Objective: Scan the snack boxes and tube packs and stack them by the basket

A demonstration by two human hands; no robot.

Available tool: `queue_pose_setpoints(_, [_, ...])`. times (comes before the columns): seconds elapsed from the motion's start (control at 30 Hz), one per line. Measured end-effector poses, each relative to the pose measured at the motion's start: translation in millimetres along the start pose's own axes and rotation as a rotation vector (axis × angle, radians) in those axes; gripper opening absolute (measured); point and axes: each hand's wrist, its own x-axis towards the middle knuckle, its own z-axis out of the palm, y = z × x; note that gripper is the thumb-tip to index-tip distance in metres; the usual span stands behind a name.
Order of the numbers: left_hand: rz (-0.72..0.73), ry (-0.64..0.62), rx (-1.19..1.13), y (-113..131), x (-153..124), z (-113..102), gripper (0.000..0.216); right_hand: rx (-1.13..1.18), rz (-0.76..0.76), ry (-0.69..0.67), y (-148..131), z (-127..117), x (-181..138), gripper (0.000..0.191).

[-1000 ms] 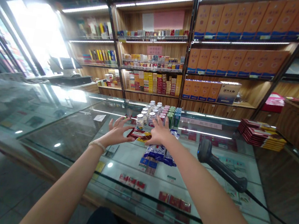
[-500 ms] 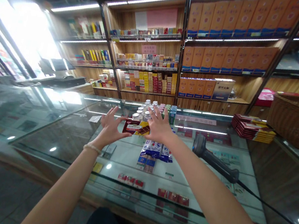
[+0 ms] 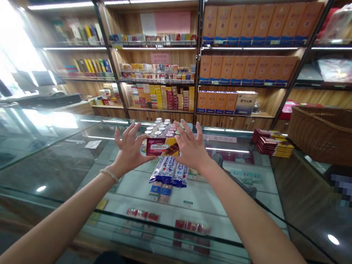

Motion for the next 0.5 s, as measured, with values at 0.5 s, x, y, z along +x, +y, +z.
queue_pose_setpoints(0.5, [0.099, 0.039, -0.135, 108, 69, 20, 0.075, -0.152, 0.275, 0.070, 78, -51, -61, 0.058])
